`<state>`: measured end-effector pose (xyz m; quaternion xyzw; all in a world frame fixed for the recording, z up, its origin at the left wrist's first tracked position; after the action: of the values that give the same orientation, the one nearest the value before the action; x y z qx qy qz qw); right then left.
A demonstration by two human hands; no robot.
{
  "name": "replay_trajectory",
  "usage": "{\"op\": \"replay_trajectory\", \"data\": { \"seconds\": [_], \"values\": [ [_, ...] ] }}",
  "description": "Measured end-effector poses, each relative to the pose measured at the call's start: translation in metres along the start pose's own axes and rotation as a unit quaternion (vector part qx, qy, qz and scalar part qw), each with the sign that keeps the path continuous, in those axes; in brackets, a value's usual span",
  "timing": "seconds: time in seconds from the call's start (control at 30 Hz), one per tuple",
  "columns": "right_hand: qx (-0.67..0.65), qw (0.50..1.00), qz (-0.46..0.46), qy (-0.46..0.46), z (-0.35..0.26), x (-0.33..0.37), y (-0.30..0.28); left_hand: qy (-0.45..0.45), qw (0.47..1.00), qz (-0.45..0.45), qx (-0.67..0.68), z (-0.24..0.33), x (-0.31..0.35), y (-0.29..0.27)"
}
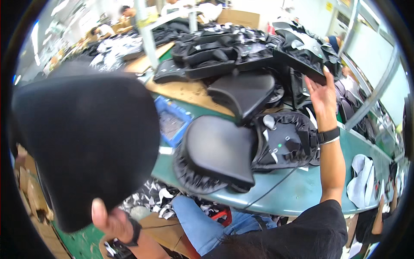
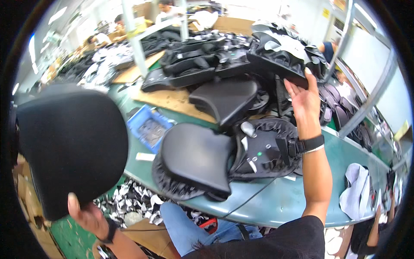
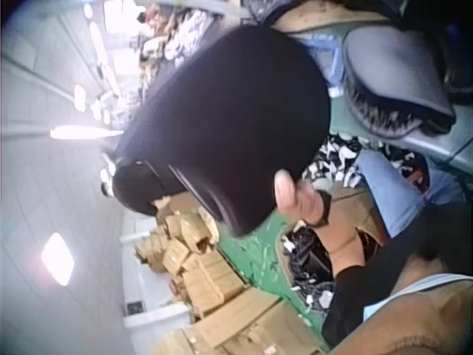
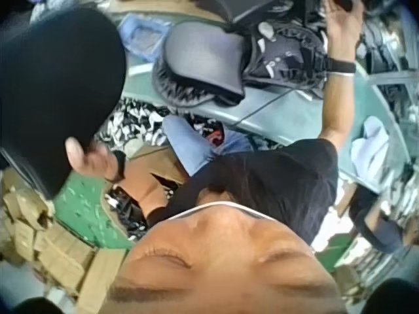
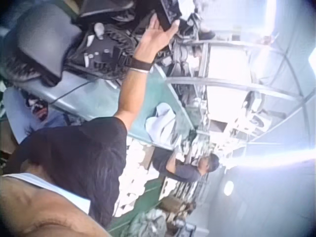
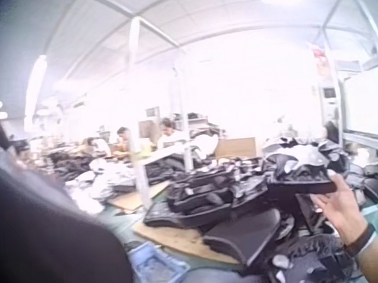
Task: The person trims excess fabric from the edges of padded seat components using a utility knife.
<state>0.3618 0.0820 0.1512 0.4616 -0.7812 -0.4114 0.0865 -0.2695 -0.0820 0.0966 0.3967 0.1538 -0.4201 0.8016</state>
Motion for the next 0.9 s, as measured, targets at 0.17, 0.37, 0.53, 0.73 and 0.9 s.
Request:
{"op": "replay_trajectory", "data": {
  "seconds": [0.17, 0.37, 0.53, 0.73, 0.9],
  "values": [
    [0.066, 0.977, 0.077, 0.185, 0.019, -0.054, -0.121, 0.141, 0.888, -0.352, -0.258, -0.085, 0.003, 0.336],
    [0.321, 0.92, -0.127, 0.184, -0.011, 0.041, -0.053, 0.412, 0.796, -0.358, -0.262, -0.176, 0.07, 0.476],
    [0.795, 0.398, -0.456, -0.034, 0.01, 0.174, 0.004, 0.381, 0.687, -0.563, -0.259, -0.183, 0.064, 0.485],
    [0.814, 0.412, -0.337, -0.233, -0.004, 0.197, -0.005, 0.169, 0.782, -0.535, -0.271, -0.107, 0.027, 0.375],
    [0.869, 0.379, -0.207, -0.241, -0.064, 0.203, -0.051, -0.098, 0.821, -0.363, -0.429, -0.168, 0.017, 0.159]
  ]
}}
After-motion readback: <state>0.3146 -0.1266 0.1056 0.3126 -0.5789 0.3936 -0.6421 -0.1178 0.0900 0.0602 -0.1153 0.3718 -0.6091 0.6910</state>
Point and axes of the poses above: each hand's wrist, its own x-axis away from the middle knuckle, its own y-axis out of the palm, z = x × y, the point moved 9 cm from there along -x, towards the middle knuckle, and after that the axes turned 6 degrees about -x, right-handed, at the moved point
